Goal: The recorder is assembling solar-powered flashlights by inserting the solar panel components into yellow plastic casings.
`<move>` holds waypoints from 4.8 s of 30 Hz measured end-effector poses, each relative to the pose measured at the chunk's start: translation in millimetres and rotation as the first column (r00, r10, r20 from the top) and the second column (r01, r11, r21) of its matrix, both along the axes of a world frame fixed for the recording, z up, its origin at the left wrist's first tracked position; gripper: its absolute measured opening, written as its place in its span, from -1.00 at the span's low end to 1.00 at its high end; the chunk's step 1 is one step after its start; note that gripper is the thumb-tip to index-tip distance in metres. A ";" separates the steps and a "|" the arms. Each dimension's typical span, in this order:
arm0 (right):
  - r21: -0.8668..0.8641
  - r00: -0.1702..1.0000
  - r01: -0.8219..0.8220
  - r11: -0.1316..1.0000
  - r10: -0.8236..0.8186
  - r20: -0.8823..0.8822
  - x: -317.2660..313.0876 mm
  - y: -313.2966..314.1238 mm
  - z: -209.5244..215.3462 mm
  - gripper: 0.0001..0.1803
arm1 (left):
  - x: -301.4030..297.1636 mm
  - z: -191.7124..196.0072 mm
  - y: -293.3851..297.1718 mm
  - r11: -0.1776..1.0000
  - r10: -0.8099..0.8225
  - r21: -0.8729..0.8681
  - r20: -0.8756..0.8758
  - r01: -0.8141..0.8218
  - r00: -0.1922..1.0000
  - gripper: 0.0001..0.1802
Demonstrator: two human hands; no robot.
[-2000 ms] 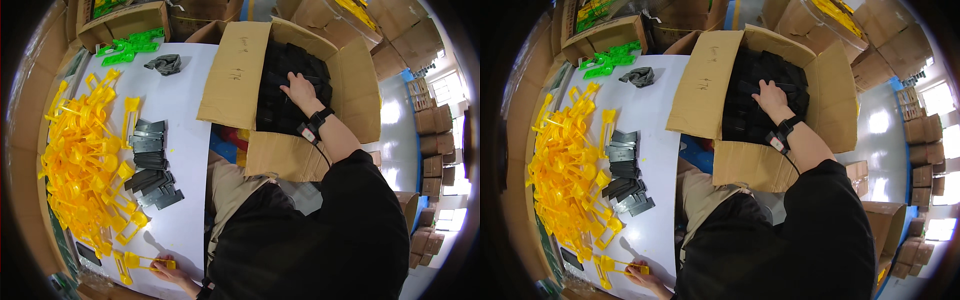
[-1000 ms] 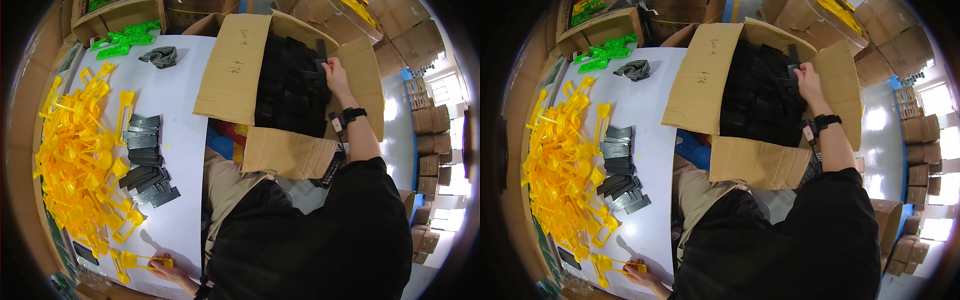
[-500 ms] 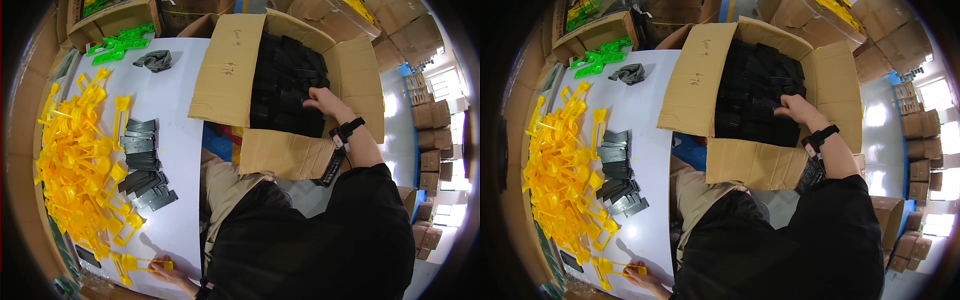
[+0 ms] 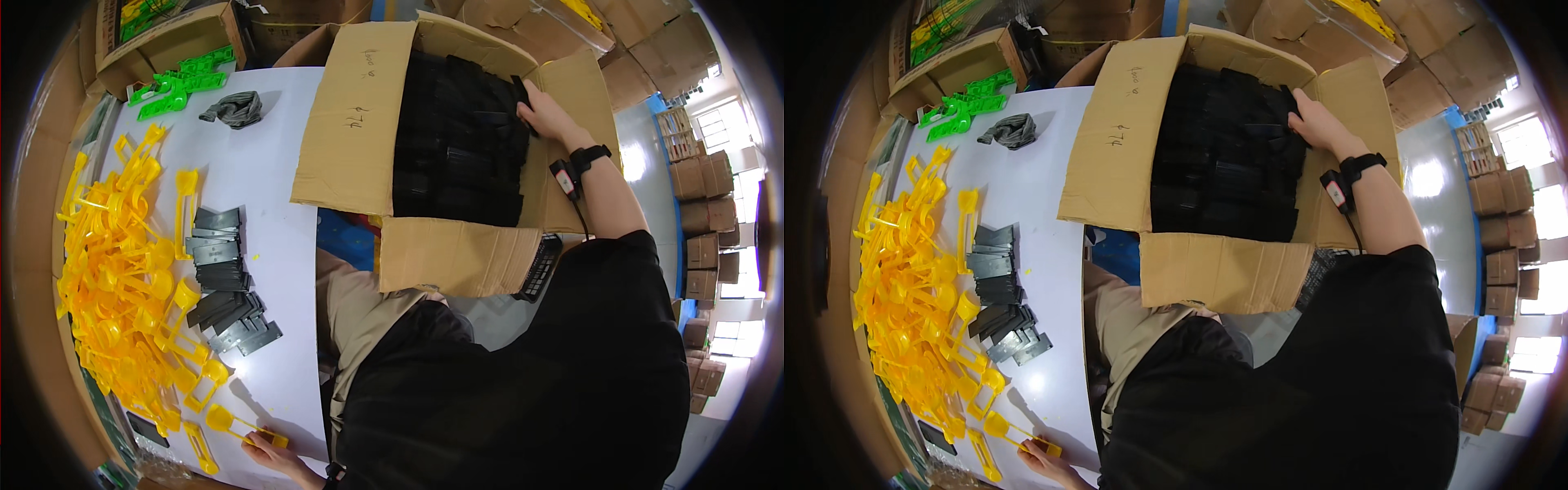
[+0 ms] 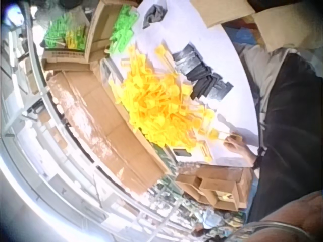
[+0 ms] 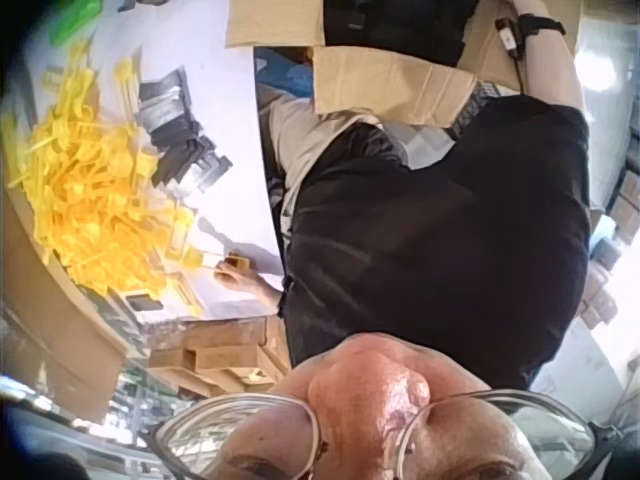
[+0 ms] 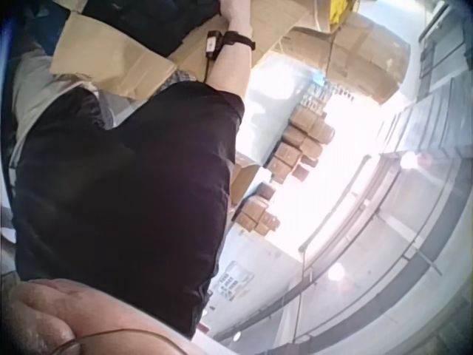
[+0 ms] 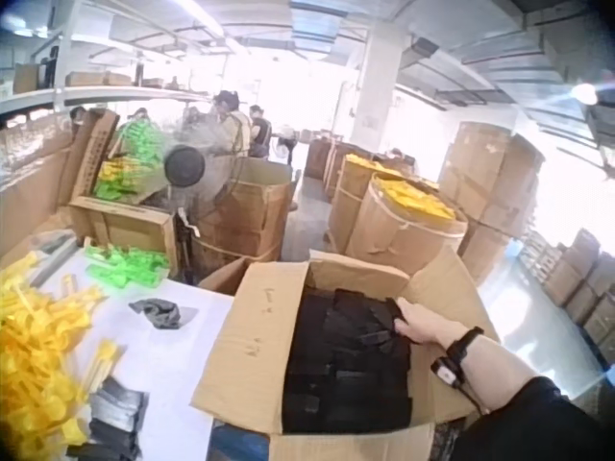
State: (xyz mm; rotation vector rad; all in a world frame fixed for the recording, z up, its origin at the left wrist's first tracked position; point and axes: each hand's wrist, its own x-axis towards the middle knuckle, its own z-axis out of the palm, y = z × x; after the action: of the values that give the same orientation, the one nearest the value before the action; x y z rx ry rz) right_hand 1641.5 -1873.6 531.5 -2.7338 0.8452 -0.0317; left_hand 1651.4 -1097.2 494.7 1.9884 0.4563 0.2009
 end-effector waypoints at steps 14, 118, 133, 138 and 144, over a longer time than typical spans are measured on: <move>-0.139 0.867 -0.406 0.903 0.333 -0.371 20.0 -9.7 -11.8 -0.53 | 2.0 -5.4 -6.6 0.999 0.028 0.050 -0.122 -0.022 0.992 -0.71; 0.770 0.953 -0.275 0.576 0.056 0.299 283.7 418.4 -14.0 -0.64 | 190.7 41.4 -105.8 0.605 -0.554 0.722 0.078 0.336 0.829 -0.39; 0.396 0.903 -0.402 0.826 0.285 0.322 250.9 448.5 -2.8 -0.58 | 188.9 43.1 -103.6 0.634 -0.572 0.664 0.057 0.397 0.818 -0.39; 0.530 0.880 -0.416 0.739 0.181 0.439 257.6 447.3 2.7 -0.59 | 184.8 43.8 -97.5 0.623 -0.567 0.701 0.100 0.346 0.818 -0.39; 0.079 0.734 -0.627 0.775 0.554 0.392 252.1 472.2 -9.1 -0.62 | 184.6 51.3 -85.3 0.591 -0.557 0.663 -0.076 0.459 0.827 -0.34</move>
State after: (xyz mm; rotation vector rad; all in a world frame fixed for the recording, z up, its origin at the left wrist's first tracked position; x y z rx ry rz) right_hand 1893.6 -1401.4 522.3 -2.5517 -0.1460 -0.2732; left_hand 1836.0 -1182.5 546.0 2.6932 -0.3702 0.1411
